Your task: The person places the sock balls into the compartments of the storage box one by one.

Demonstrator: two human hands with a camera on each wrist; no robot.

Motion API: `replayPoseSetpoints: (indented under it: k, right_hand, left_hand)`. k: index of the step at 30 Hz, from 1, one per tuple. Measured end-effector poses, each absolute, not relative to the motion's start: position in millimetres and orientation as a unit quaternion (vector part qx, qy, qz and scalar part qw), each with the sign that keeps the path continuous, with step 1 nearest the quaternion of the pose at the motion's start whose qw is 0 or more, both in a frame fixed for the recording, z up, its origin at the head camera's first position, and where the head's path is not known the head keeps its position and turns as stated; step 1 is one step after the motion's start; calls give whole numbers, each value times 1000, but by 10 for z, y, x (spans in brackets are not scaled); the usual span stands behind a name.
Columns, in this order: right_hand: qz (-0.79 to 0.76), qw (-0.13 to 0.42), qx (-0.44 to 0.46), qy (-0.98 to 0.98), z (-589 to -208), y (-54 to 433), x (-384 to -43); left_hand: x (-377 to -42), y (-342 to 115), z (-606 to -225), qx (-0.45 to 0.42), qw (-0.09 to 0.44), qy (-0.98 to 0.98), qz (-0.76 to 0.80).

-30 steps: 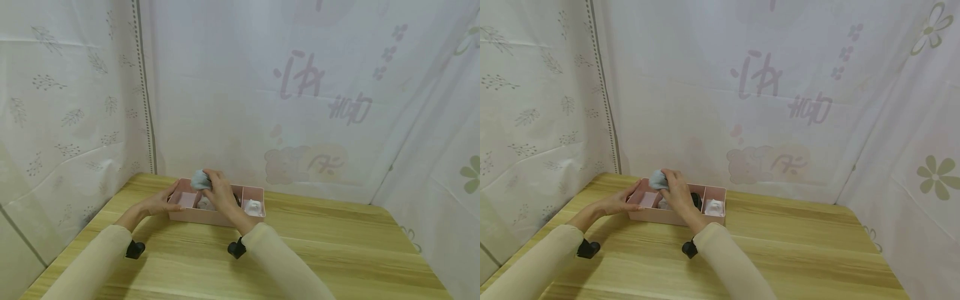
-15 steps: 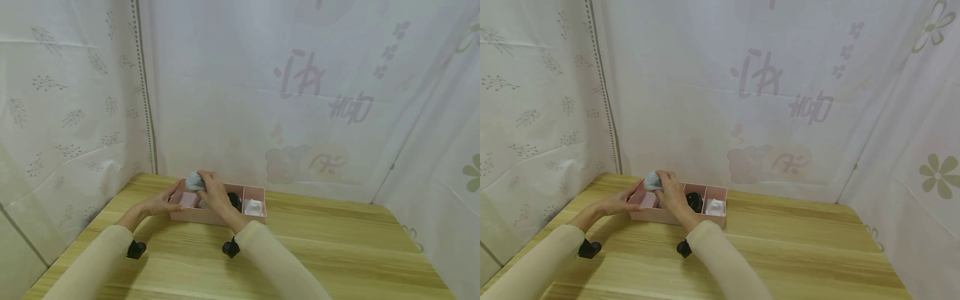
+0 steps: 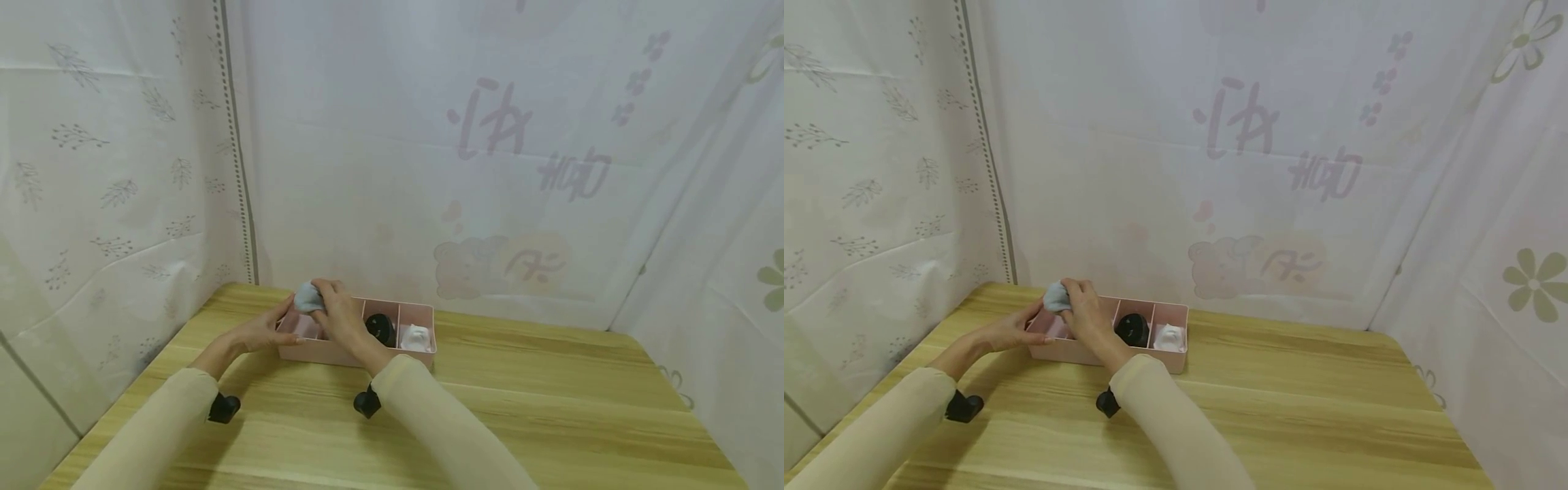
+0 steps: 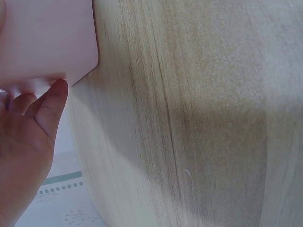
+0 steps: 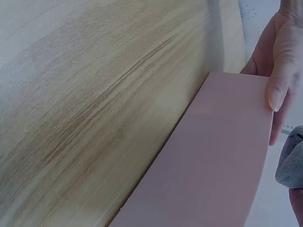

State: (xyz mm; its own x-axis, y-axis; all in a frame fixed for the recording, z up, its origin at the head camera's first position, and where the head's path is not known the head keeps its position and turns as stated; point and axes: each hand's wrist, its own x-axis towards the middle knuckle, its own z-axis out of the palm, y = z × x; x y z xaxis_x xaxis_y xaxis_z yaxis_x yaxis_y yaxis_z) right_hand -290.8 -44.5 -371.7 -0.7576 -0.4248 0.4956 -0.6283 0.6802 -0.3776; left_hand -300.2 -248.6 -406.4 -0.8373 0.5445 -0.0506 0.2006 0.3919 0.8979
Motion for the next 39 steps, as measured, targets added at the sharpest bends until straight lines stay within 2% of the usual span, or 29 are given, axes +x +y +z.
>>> replayPoseSetpoints:
  k: [6, 14, 29, 39]
  right_hand:
    - [247, 194, 299, -901, -3734, -470, -2930]
    - [195, 157, 288, -924, -3775, -511, -2952]
    - [78, 110, 330, -934, -3763, -626, -2900]
    - [50, 120, 329, -935, -3796, -674, -2904]
  left_hand:
    - [-3009, -2479, -4065, 242, 170, 809, 508]
    - [-3004, -2490, -4058, 230, 173, 821, 493]
    - [-3003, -2494, -4079, 221, 181, 807, 516]
    - [-3009, -2478, -4072, 226, 182, 807, 514]
